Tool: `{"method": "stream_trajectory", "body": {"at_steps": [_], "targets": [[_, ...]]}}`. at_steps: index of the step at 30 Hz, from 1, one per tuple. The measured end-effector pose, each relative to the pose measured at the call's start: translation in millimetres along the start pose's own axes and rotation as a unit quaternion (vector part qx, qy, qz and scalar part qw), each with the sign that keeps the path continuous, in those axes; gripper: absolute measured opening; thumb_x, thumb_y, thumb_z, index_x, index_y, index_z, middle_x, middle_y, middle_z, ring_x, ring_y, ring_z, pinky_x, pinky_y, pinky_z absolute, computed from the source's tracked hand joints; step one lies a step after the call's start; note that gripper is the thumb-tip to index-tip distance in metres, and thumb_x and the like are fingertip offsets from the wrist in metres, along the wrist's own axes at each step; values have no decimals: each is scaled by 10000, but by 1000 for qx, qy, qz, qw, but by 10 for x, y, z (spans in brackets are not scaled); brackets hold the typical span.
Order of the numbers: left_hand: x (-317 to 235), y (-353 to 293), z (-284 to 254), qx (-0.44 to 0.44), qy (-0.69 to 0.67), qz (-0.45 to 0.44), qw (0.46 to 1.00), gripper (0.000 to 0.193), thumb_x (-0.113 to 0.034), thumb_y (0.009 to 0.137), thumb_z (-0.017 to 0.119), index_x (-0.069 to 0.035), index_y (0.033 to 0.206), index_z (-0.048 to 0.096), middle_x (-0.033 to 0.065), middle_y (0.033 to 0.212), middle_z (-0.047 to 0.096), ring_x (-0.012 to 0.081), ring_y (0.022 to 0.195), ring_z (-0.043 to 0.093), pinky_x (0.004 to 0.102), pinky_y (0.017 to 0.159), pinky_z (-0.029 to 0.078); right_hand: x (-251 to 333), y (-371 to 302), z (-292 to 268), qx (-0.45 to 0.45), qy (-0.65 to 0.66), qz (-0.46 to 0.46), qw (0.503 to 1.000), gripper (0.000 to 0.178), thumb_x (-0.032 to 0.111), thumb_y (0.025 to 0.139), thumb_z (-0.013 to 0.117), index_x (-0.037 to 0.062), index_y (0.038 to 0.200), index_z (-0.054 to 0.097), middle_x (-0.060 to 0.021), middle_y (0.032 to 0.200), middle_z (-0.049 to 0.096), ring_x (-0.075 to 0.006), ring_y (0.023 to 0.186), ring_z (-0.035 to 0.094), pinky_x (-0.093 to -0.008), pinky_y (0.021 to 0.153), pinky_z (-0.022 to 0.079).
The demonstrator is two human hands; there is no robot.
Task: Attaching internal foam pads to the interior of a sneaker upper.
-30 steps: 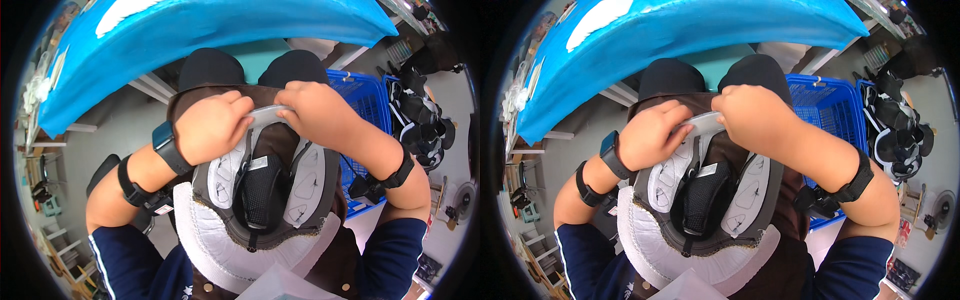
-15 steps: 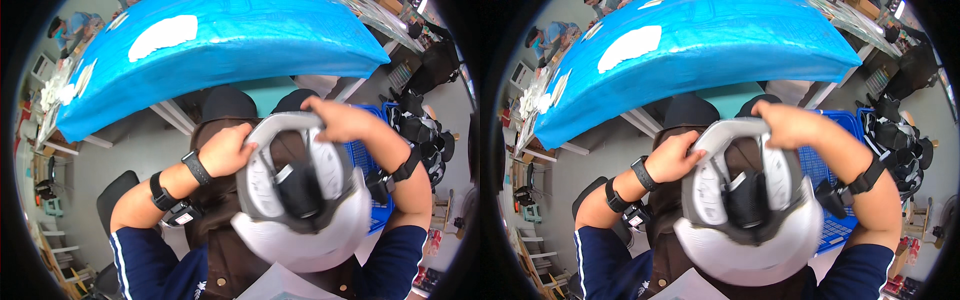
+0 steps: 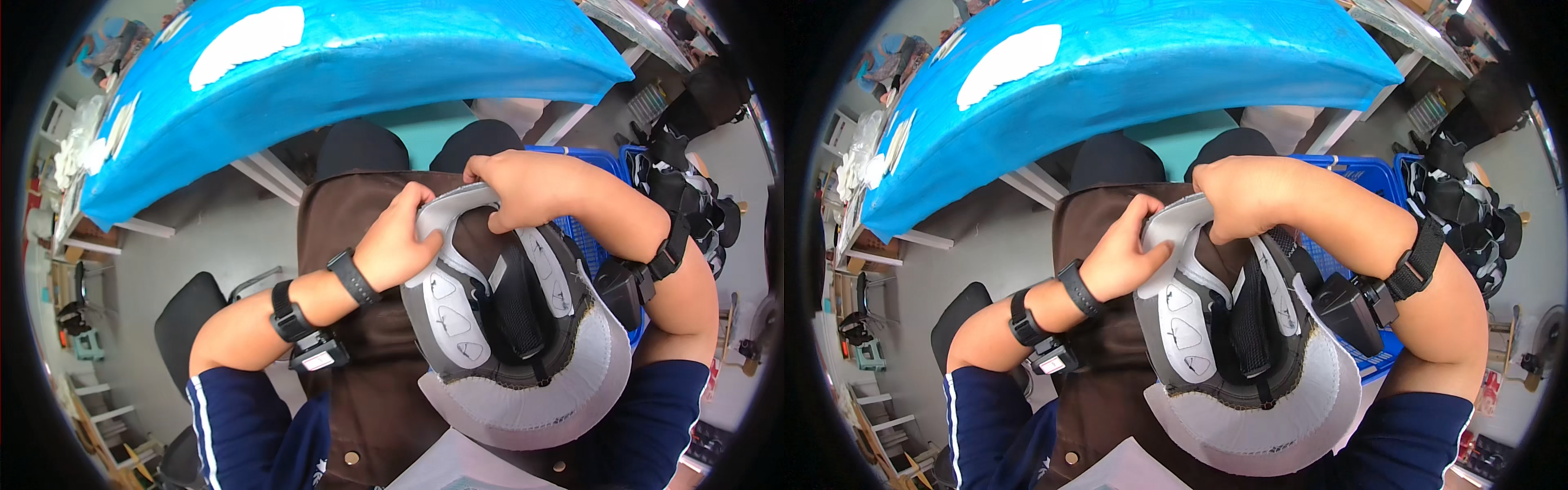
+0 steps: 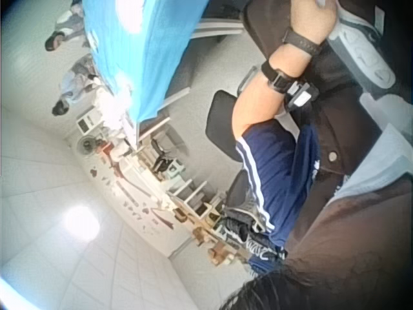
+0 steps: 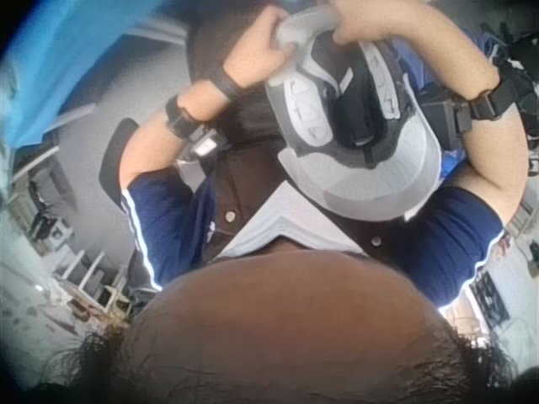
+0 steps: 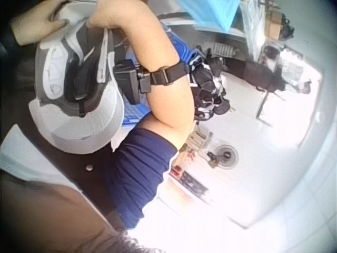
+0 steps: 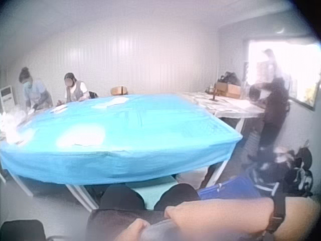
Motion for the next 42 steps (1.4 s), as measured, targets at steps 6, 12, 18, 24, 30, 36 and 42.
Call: {"method": "stream_trajectory", "body": {"at_steps": [6, 12, 18, 24, 30, 36, 42], "targets": [[51, 14, 121, -14, -31, -6, 999, 330, -46, 766, 591, -18, 1051, 427, 200, 889, 595, 341, 827, 602, 371, 731, 462, -62, -72, -19, -21, 71, -14, 997, 537, 140, 654, 656, -8, 1141, 487, -207, 917, 603, -315, 791, 613, -375, 706, 490], [189, 48, 140, -24, -61, -12, 998, 263, -34, 820, 597, -11, 1049, 471, 90, 886, 584, 131, 815, 548, 256, 737, 442, -162, -25, 149, -35, 78, 2, 996, 500, 18, 675, 630, 45, 1146, 464, -183, 875, 595, -314, 740, 612, -378, 658, 488], [178, 53, 52, 75, -49, 1, 996, 189, -7, 807, 612, -15, 936, 474, 18, 802, 543, 59, 752, 490, 220, 665, 418, -303, -34, 171, -48, 71, -57, 995, 498, -19, 703, 628, 47, 1161, 443, -151, 880, 606, -308, 799, 601, -370, 727, 469], [324, -26, 18, 186, -108, 42, 976, 143, -9, 807, 596, -27, 881, 475, 10, 675, 532, 46, 643, 468, 232, 567, 382, -434, 26, 116, -62, 65, -192, 977, 480, 6, 660, 697, 50, 1095, 498, -140, 966, 616, -326, 889, 597, -394, 743, 471], [367, -30, 2, 228, -160, 9, 960, 177, -7, 821, 627, -44, 832, 454, -39, 718, 477, 16, 666, 417, 193, 571, 346, -310, -54, 100, -107, 2, -249, 963, 457, 26, 620, 741, 50, 985, 467, -89, 999, 508, -303, 898, 559, -392, 726, 454], [436, 5, 41, 236, -264, -33, 934, 180, -1, 805, 647, -47, 850, 479, -42, 700, 512, 9, 648, 461, 186, 556, 358, -183, -177, 179, -58, 52, -274, 958, 396, 111, 619, 776, 65, 891, 492, -70, 976, 454, -291, 833, 534, -370, 674, 448], [452, 11, 53, 229, -264, -26, 937, 182, -1, 803, 652, -46, 854, 484, -32, 720, 552, 13, 660, 490, 186, 561, 376, -55, -217, 216, -126, -33, -279, 951, 147, 167, 782, 624, 39, 713, 601, -86, 937, 472, -255, 826, 543, -374, 680, 455]]}}
Point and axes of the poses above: each hand's wrist, its own y-axis towards the middle knuckle, its own z-axis out of the palm, x = y × z, the point moved 3 cm from there along y, towards the middle knuckle
